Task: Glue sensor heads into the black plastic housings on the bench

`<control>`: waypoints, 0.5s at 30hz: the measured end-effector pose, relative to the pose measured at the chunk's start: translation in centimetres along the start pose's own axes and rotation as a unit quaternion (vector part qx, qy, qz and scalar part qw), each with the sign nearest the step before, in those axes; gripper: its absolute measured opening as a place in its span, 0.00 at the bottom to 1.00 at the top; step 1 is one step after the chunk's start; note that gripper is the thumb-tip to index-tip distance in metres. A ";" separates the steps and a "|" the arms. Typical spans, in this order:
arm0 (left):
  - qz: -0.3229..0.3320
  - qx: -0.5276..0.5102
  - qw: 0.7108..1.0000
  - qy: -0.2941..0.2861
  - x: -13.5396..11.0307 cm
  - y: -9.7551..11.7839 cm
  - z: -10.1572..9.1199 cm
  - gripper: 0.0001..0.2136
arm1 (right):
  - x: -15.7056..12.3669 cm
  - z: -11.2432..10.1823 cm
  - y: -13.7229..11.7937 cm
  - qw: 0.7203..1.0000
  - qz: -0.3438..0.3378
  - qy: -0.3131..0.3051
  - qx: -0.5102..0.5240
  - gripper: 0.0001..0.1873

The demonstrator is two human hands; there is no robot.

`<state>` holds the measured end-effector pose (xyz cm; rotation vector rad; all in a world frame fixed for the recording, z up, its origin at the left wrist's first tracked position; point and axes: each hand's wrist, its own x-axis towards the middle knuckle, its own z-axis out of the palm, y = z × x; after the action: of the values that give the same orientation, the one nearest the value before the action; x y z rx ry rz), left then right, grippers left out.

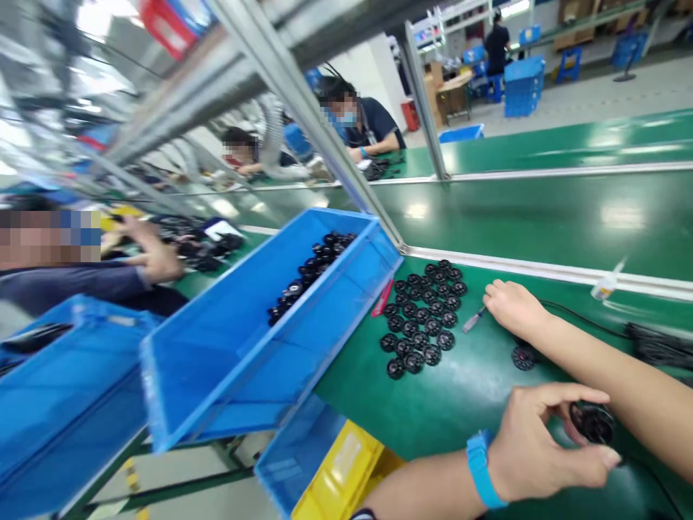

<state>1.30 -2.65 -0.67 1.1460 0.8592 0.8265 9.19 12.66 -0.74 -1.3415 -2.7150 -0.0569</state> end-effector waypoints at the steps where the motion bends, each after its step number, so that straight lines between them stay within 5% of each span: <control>1: -0.006 -0.005 1.000 0.001 0.1 -0.4 0.0 0.28 | 0.5 0.3 -0.1 1.000 -0.010 0.004 -0.001 0.13; 6: -0.010 -0.023 1.000 0.010 0.5 -0.8 -0.2 0.29 | -1.0 0.1 1.0 0.998 0.004 0.054 0.036 0.07; 11: 0.027 -0.005 0.999 0.034 0.6 1.0 -0.3 0.26 | -10.4 -4.4 2.6 0.969 0.126 0.140 0.163 0.07; 15: 0.028 0.012 0.999 0.014 0.8 2.0 -0.7 0.24 | -18.1 -7.7 -0.9 0.791 0.208 0.308 0.487 0.06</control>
<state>0.83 -1.29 1.02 1.1858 0.8654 0.8823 20.02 -2.87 4.83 -1.1949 -1.4448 0.7050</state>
